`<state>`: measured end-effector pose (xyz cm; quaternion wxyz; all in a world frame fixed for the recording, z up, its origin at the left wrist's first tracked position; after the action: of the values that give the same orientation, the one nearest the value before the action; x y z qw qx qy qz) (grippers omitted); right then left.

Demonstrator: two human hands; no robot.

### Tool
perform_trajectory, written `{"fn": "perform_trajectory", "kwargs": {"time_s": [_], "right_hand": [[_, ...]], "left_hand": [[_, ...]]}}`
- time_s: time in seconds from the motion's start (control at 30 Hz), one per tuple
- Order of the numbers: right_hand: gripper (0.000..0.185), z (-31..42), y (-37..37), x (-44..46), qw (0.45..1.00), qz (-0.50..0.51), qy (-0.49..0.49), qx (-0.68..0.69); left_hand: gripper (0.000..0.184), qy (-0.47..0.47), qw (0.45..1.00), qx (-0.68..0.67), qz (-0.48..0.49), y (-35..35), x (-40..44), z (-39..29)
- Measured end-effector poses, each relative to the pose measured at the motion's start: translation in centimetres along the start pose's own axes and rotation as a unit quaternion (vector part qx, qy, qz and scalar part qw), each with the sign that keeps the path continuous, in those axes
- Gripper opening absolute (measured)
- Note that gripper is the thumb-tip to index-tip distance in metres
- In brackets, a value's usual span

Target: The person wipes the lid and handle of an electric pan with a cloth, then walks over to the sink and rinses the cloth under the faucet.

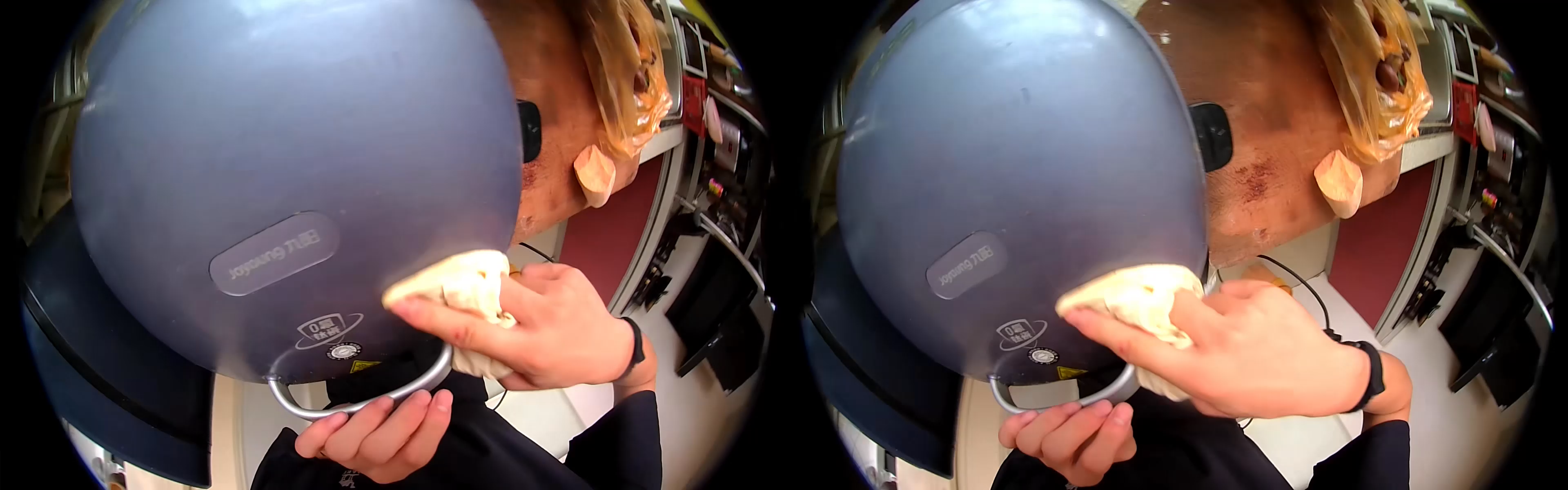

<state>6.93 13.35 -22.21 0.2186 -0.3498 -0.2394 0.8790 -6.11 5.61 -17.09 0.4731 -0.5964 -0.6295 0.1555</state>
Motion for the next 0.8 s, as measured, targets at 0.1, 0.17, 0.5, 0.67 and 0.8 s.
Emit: {"fn": "perform_trajectory", "kwargs": {"time_s": [0.1,0.17,0.5,0.67,0.8], "right_hand": [[0.088,0.5,0.0,-0.5,0.997,0.071,-0.038,0.002],[0.081,1.5,-1.4,0.2,0.994,0.025,-0.068,-0.083],[0.065,2.6,-2.5,0.9,0.953,-0.049,-0.132,-0.266],[0.072,2.0,-0.8,0.4,0.966,0.003,-0.161,-0.201],[0.067,1.8,-2.8,1.6,0.965,-0.012,-0.119,-0.235]], "left_hand": [[0.007,0.016,1.0,0.017,-0.013,0.4,0.5,0.1],[0.007,0.037,0.999,0.017,-0.033,0.4,0.2,0.2],[0.006,0.022,1.0,0.008,-0.011,0.3,0.5,0.3],[0.009,0.037,0.998,0.012,-0.044,0.7,0.3,0.3],[0.01,0.023,0.999,0.017,-0.034,0.7,0.3,0.2]]}}
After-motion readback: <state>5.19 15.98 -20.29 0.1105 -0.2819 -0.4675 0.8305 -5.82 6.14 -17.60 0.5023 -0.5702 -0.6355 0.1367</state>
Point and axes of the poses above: each hand's wrist, its own x-axis towards the middle knuckle, its own y-axis out of the palm, z = x × y, the point moved 10 cm from there along x, towards the middle knuckle, and after that the axes turned 1 degree about -z, right-handed, at the moved point
